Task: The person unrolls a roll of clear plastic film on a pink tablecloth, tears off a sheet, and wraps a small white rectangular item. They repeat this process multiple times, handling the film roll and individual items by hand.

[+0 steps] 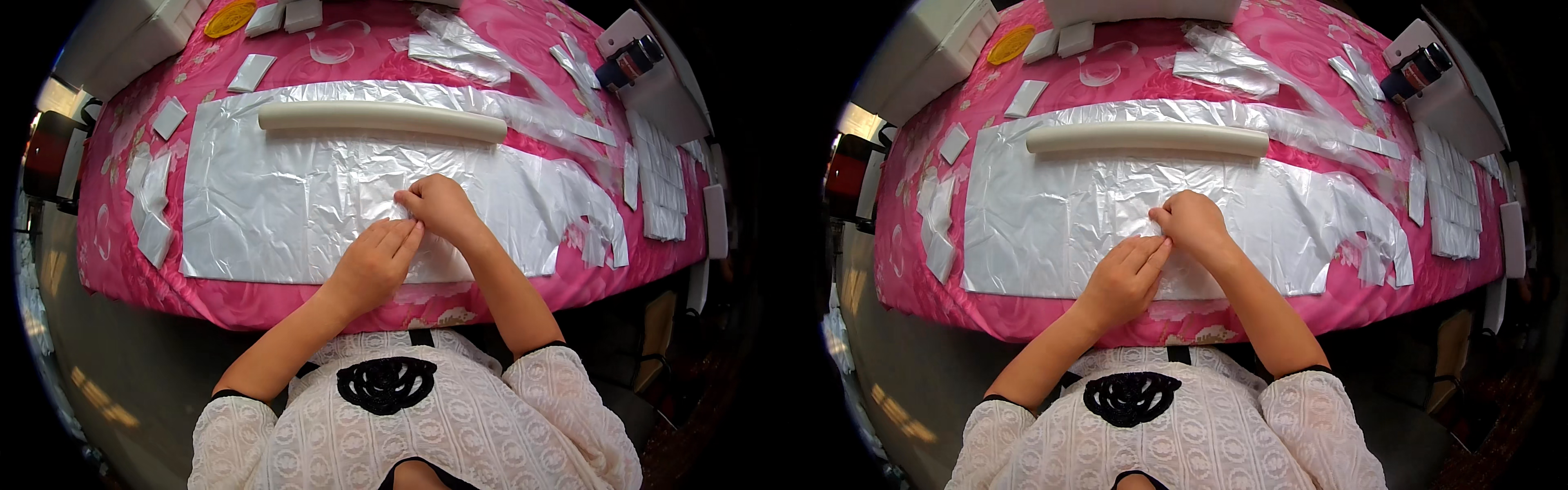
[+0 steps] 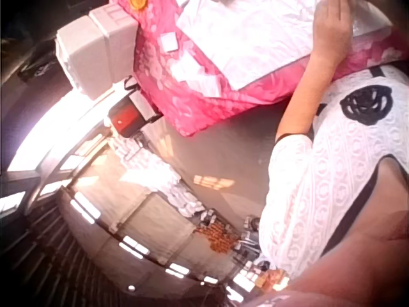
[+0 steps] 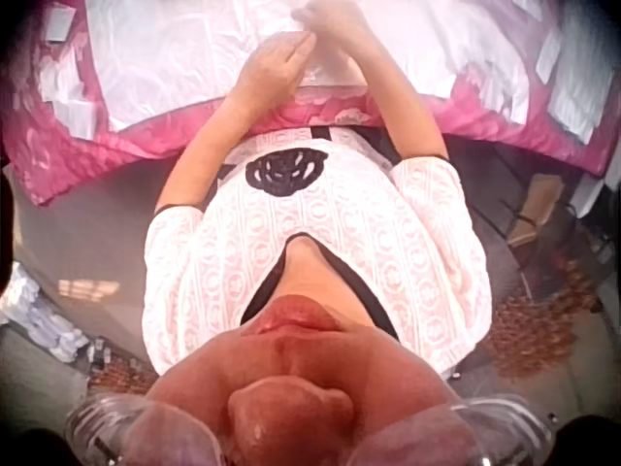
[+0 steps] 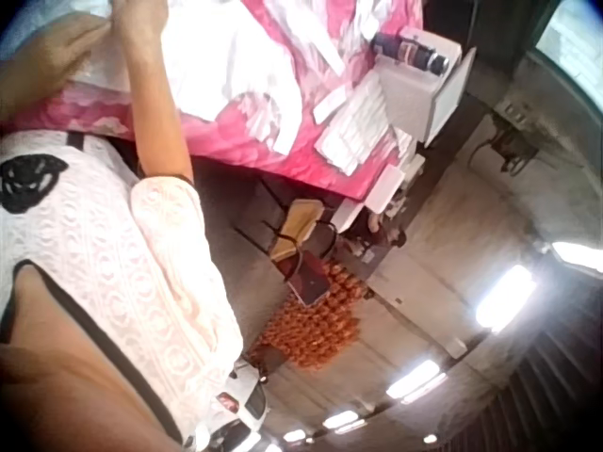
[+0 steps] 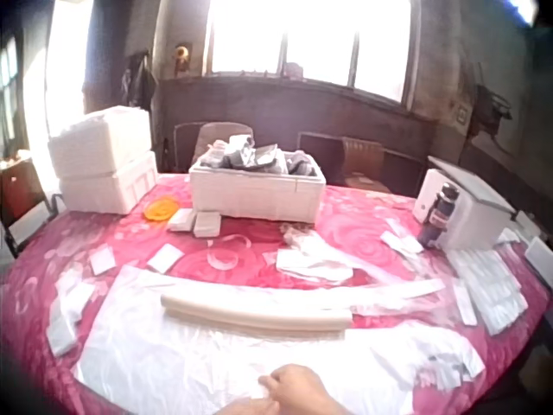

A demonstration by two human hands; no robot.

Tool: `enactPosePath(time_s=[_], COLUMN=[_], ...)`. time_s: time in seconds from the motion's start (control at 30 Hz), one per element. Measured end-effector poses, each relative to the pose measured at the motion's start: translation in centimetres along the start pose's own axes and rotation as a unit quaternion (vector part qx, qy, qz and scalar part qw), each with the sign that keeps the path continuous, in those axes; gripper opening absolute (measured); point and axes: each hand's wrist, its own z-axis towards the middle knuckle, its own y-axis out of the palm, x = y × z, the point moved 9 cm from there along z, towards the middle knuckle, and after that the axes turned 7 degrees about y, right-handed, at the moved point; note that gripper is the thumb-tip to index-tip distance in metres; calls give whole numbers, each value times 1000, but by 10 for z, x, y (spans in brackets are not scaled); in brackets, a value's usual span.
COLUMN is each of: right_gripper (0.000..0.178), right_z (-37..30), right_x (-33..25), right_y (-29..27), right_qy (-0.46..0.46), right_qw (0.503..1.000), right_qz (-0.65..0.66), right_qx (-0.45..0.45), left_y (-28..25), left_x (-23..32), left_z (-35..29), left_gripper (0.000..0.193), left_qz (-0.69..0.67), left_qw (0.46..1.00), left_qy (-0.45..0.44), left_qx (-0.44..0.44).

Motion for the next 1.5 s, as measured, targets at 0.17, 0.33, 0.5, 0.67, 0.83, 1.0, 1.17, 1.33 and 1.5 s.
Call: enactPosePath(time_s=[0.17,0.33,0.5,0.67,0.83,1.0,1.17,1.33,1.5], right_gripper=[34,34,35,36,36,28,18,20,19], right_z=[-1,3,3,4,2,-12,-38,-42,-42], right_x=[1,8,7,8,6,4,29,50,28], right_y=[2,4,5,5,4,-2,-19,-8,11], right_qy=[26,42,63,62,39,27,31,67,22], right_qw=[999,999,997,997,999,997,989,949,948], right_qz=[26,20,40,30,1,-25,99,307,317], right_qx=[-3,-12,-31,-31,-2,74,108,34,14], left_y=[1,1,4,27,46,50,33,4,15], left_x=[-2,-10,-27,-48,-57,-58,-59,-59,-42], left_z=[-9,-15,-16,-10,-11,-14,-15,-46,-47], left_gripper=[30,26,38,79,101,105,100,76,74], left_qz=[-44,-59,-54,2,37,53,-13,-313,-346], left_qw=[999,998,997,980,972,965,975,883,872], left_qy=[-20,-23,-64,-176,-188,-193,-201,-342,-338], left_qx=[-2,20,5,-96,-135,-168,-96,68,77])
